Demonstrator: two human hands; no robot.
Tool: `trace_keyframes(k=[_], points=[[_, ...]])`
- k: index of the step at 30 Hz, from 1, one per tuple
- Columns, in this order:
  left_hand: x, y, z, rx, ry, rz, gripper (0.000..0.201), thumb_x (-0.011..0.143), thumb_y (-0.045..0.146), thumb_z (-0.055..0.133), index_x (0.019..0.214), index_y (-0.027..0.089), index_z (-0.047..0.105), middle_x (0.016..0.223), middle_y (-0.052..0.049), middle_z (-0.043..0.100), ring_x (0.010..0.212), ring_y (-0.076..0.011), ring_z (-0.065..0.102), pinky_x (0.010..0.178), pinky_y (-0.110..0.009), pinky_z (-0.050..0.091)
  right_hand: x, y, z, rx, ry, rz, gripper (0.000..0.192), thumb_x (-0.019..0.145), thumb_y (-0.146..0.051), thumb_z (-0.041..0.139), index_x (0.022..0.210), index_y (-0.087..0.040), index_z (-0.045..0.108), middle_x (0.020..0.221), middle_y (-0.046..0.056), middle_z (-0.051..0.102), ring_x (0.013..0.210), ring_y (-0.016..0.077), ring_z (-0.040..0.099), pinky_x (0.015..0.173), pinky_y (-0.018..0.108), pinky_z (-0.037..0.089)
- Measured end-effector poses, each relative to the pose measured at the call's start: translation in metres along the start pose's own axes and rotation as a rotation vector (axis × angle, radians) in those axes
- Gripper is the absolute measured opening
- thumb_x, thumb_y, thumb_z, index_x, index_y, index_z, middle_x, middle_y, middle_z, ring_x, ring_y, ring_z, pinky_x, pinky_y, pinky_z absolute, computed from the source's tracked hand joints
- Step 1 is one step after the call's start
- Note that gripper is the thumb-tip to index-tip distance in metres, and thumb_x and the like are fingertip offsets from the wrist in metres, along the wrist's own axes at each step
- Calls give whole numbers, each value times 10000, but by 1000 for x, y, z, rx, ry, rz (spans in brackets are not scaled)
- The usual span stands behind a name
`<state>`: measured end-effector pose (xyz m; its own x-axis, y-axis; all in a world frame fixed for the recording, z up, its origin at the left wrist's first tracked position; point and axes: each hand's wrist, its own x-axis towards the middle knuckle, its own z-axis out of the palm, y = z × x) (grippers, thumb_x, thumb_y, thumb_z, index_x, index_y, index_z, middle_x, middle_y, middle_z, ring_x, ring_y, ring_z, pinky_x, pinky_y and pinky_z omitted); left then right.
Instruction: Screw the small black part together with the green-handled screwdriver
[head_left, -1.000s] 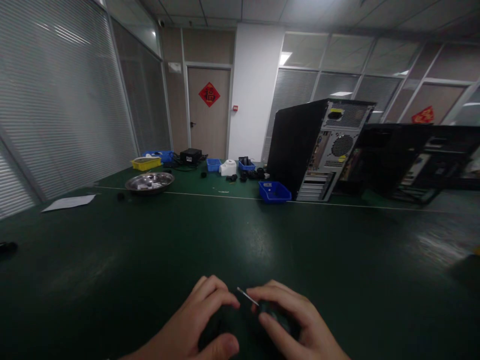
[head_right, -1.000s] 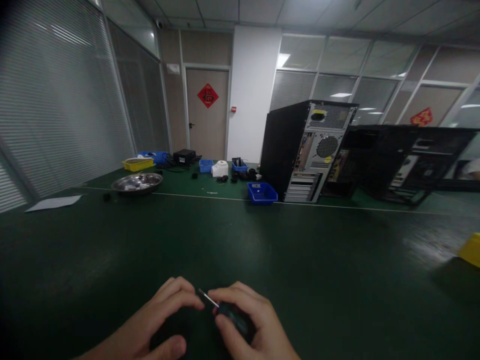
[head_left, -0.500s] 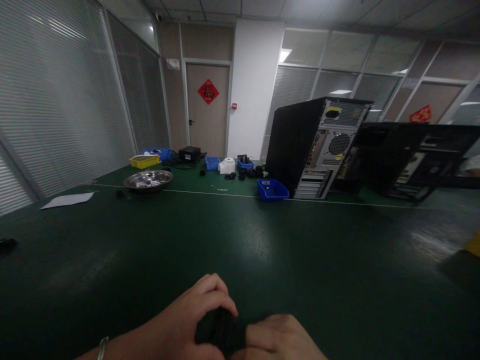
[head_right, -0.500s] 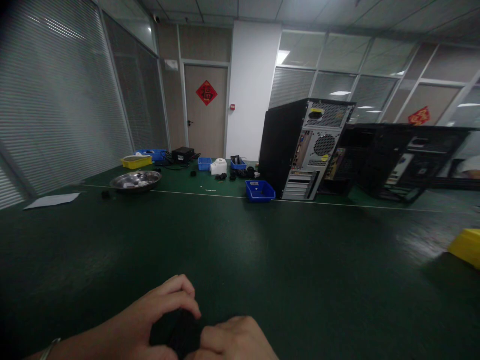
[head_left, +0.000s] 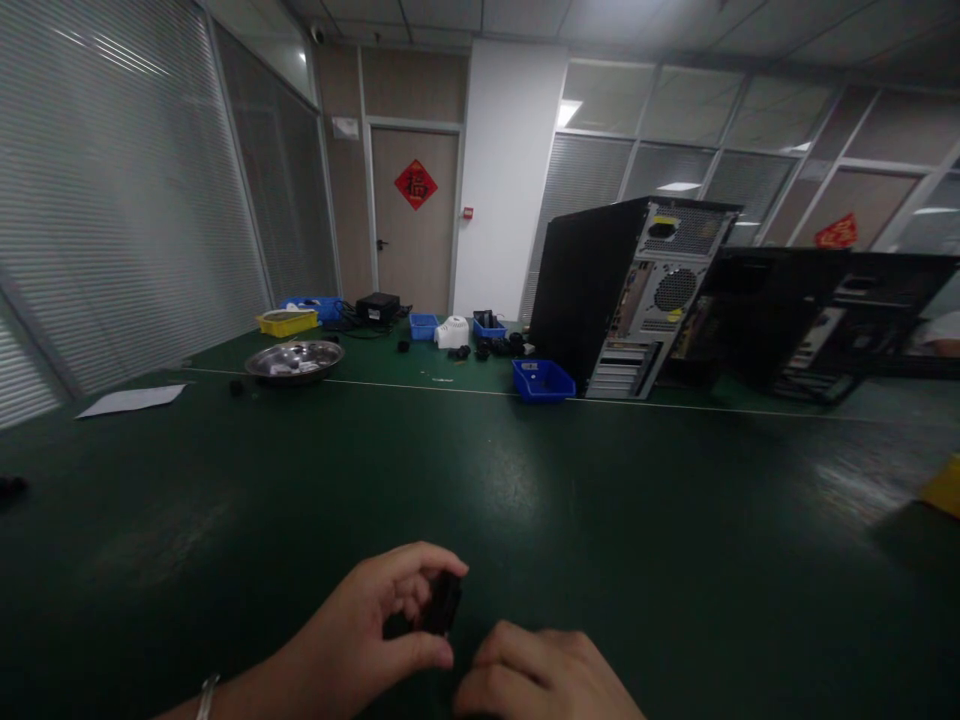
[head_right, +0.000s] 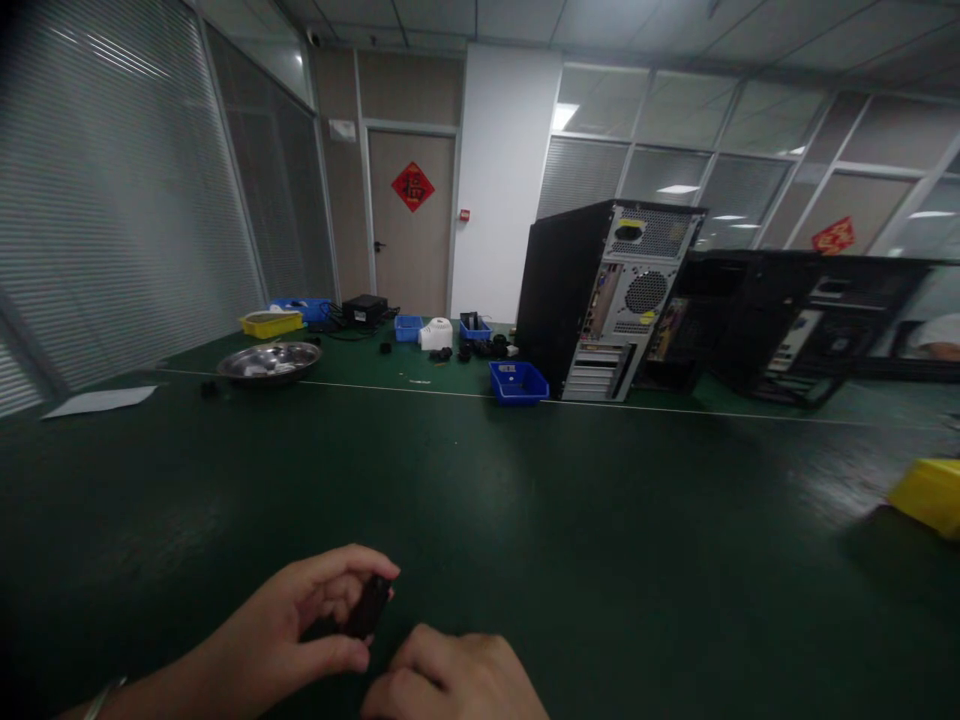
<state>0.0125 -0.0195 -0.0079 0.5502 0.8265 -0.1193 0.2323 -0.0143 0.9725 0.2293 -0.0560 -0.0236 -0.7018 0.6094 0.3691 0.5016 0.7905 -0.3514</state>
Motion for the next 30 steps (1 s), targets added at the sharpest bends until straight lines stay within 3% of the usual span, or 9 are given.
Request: trace_keyframes(k=[3, 7, 12, 16, 19, 20, 26, 30], points=[[0, 1, 1, 4, -8, 2, 477, 680, 134, 735, 1132, 199, 597, 772, 25, 610, 751, -172, 579, 705, -298, 439, 2, -2, -3, 11, -12, 55, 453, 984, -559, 316, 964, -257, 652, 818, 11, 701, 625, 128, 682, 542, 171, 484], [-2, 6, 0, 40, -8, -5, 459, 679, 125, 724, 1116, 210, 611, 777, 26, 616, 756, -173, 583, 721, -303, 443, 4, -3, -7, 30, -95, 207, 190, 889, -407, 621, 1003, -265, 673, 912, 27, 666, 669, 148, 675, 562, 175, 511], [-3, 10, 1, 58, -3, -6, 430, 707, 139, 708, 1120, 209, 610, 797, 20, 614, 776, -173, 582, 739, -305, 445, 7, -3, -12, 247, -129, 330, 311, 739, -265, 767, 1034, -211, 683, 994, 63, 635, 814, 202, 666, 731, 260, 540], [-2, 5, 1, 21, -2, 15, 442, 694, 145, 732, 1112, 211, 607, 822, 17, 618, 792, -174, 574, 743, -302, 440, 7, -3, -19, 337, 70, 385, 273, 743, -86, 656, 1000, -176, 664, 932, 65, 631, 835, 205, 641, 737, 282, 510], [-2, 4, 0, 7, 0, 16, 439, 701, 146, 728, 1118, 214, 609, 821, 21, 605, 785, -167, 562, 733, -295, 435, 6, -1, -26, 352, 248, 427, 209, 843, -81, 537, 993, -183, 641, 923, 62, 629, 852, 193, 627, 754, 278, 495], [-2, 4, 0, 10, 1, 11, 442, 702, 143, 727, 1122, 215, 609, 824, 22, 603, 786, -165, 559, 735, -294, 434, 6, 0, -28, 343, 249, 424, 212, 853, -87, 532, 1005, -189, 638, 929, 59, 630, 858, 191, 627, 755, 274, 493], [-3, 7, 0, 39, -5, 22, 433, 722, 143, 707, 1135, 217, 599, 821, 26, 598, 778, -162, 560, 747, -299, 440, 9, 3, -27, 199, -89, 405, 329, 732, -164, 709, 1054, -232, 688, 897, 39, 702, 777, 213, 676, 662, 261, 490], [-3, 8, 0, 52, -5, 21, 433, 708, 137, 719, 1117, 220, 603, 820, 29, 601, 773, -159, 560, 735, -288, 440, 11, 1, -24, 139, -137, 413, 289, 744, -216, 723, 1032, -236, 702, 905, 36, 727, 784, 215, 692, 664, 253, 492]])
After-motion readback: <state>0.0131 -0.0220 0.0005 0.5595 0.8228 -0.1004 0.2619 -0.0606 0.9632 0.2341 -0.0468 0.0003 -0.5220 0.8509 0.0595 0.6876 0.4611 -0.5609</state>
